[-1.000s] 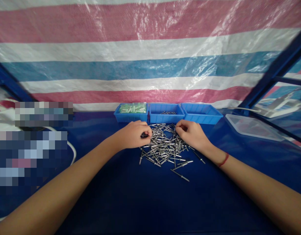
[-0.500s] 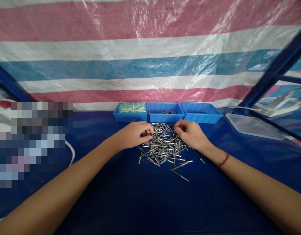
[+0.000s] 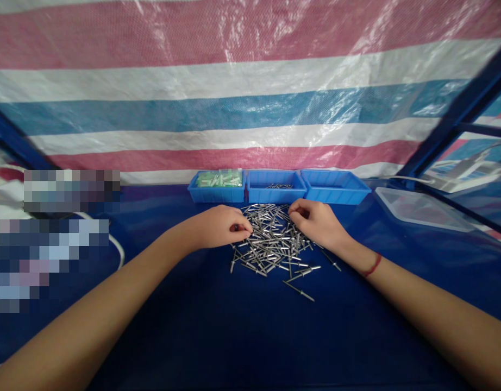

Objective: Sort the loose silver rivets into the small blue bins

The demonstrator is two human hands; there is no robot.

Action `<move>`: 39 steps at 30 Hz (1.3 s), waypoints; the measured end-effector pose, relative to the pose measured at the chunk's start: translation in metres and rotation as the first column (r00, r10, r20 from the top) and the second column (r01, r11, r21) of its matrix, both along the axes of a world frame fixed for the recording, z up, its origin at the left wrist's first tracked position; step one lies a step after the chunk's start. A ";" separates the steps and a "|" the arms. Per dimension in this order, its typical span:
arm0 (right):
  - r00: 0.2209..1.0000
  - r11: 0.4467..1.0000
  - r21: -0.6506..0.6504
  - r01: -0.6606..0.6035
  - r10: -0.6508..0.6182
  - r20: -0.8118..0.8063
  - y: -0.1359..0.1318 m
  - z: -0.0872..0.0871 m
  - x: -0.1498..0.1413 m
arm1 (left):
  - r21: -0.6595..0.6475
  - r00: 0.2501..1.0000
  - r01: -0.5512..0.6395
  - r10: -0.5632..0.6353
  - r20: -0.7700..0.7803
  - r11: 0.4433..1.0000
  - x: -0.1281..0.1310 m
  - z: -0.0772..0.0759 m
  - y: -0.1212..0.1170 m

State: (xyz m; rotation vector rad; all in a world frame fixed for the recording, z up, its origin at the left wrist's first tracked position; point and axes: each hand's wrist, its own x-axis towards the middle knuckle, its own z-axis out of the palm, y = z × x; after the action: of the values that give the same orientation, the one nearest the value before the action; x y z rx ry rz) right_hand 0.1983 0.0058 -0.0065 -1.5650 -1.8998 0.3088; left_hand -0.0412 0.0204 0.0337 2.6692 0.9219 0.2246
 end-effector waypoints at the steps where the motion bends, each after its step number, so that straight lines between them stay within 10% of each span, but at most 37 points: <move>1: 1.000 1.000 0.002 -0.001 0.001 0.000 0.000 0.000 0.000 | 0.001 1.000 -0.008 0.008 0.002 1.000 0.000 0.000 0.000; 17: 1.000 1.000 0.002 -0.024 0.024 0.014 0.000 0.000 0.001 | 0.039 0.989 0.093 -0.088 -0.116 0.995 -0.003 0.003 0.001; 27: 0.999 0.999 0.015 -0.040 0.040 0.022 0.001 -0.002 0.001 | 0.295 0.975 0.121 -0.058 -0.215 0.948 -0.006 -0.003 0.001; 34: 0.998 0.997 0.047 -0.057 0.056 0.021 -0.001 0.000 0.000 | 0.114 0.983 -0.003 -0.018 0.184 0.993 0.006 -0.009 -0.004; 39: 0.966 0.961 0.148 -0.232 0.245 -0.079 -0.014 0.006 -0.012 | -0.216 0.840 -0.088 0.189 0.509 0.972 0.023 -0.018 -0.010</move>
State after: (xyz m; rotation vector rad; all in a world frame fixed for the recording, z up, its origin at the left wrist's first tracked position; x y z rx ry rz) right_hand 0.1868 -0.0077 -0.0010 -1.2108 -1.9916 0.3432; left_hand -0.0185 0.0103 0.0153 2.1865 0.8943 0.8197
